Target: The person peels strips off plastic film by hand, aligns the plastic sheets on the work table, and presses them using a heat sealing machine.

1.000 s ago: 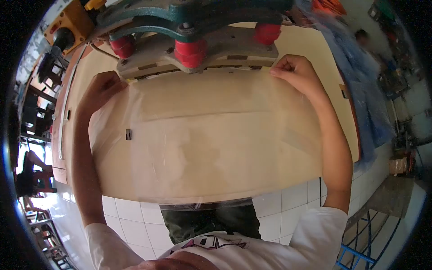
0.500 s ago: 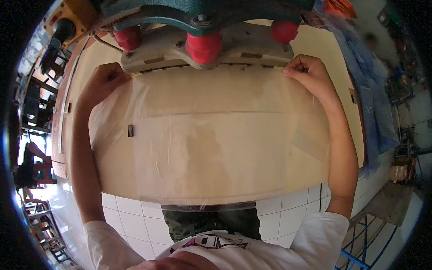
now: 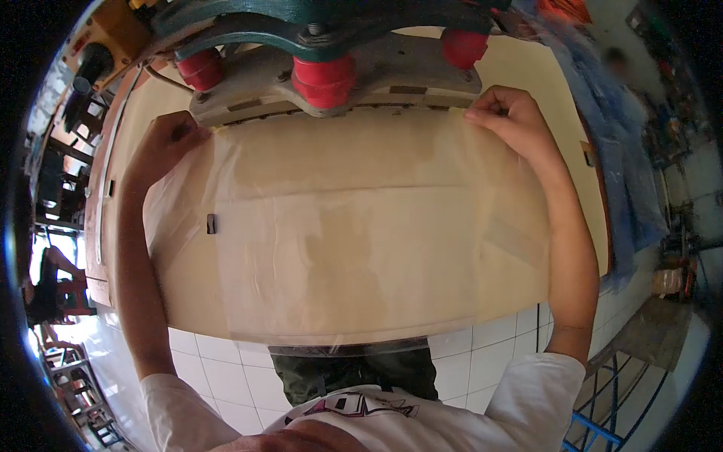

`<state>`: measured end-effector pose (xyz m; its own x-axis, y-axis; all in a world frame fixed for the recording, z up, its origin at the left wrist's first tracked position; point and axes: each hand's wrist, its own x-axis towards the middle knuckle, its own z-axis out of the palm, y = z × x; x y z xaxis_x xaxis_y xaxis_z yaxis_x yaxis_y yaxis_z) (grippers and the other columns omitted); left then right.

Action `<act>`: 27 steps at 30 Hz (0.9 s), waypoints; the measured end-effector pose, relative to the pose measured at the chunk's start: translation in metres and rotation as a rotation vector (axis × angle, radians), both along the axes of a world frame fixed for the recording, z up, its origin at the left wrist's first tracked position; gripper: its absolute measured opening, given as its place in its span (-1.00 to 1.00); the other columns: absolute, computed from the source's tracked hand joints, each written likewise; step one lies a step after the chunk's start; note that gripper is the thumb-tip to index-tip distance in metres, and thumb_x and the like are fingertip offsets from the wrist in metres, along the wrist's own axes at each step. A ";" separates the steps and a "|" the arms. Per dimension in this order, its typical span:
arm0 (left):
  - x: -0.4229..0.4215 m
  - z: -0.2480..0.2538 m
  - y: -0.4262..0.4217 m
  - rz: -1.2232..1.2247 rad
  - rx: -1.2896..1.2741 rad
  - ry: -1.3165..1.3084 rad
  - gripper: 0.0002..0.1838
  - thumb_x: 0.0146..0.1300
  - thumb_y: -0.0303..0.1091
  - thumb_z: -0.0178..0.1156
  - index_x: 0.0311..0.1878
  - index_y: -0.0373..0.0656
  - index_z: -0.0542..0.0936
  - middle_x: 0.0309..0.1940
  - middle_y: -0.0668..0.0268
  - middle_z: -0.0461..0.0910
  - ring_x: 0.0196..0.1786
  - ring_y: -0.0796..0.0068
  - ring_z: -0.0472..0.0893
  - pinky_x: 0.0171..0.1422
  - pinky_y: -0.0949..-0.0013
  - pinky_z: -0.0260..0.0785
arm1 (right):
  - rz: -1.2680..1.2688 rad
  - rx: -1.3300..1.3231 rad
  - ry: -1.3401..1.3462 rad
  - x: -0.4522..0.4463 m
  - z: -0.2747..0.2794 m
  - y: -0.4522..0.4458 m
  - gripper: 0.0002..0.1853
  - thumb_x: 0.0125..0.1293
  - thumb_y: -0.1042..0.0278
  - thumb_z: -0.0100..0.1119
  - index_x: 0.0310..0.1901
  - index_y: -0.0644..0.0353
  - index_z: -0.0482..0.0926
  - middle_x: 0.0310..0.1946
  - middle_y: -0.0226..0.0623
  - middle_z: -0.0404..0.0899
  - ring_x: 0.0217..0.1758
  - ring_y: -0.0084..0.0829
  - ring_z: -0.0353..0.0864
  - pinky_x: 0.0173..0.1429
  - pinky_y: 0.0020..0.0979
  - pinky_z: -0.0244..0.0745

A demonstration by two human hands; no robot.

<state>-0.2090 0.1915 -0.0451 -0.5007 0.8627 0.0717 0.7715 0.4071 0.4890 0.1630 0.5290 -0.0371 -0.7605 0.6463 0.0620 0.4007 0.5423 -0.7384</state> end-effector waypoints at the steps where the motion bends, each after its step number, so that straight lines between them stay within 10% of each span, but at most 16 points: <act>1: -0.002 -0.002 0.000 -0.004 -0.001 -0.001 -0.66 0.28 -0.23 0.34 -0.45 -0.29 0.50 -0.65 0.43 0.29 -0.50 0.64 0.22 -0.43 0.38 0.11 | -0.004 -0.002 -0.029 0.001 0.001 -0.001 -0.81 0.20 0.33 0.41 -0.36 0.25 0.62 -0.51 -0.51 0.56 -0.40 -0.69 0.46 -0.26 -0.57 0.35; 27: 0.000 0.004 0.000 -0.024 -0.046 -0.090 -0.78 0.32 -0.35 0.29 -0.35 -0.29 0.52 -0.51 0.49 0.42 -0.36 0.71 0.32 -0.27 0.46 0.25 | 0.040 0.003 0.011 0.006 -0.006 0.012 -0.81 0.19 0.33 0.43 -0.36 0.25 0.63 -0.48 -0.47 0.61 -0.39 -0.68 0.52 -0.27 -0.57 0.41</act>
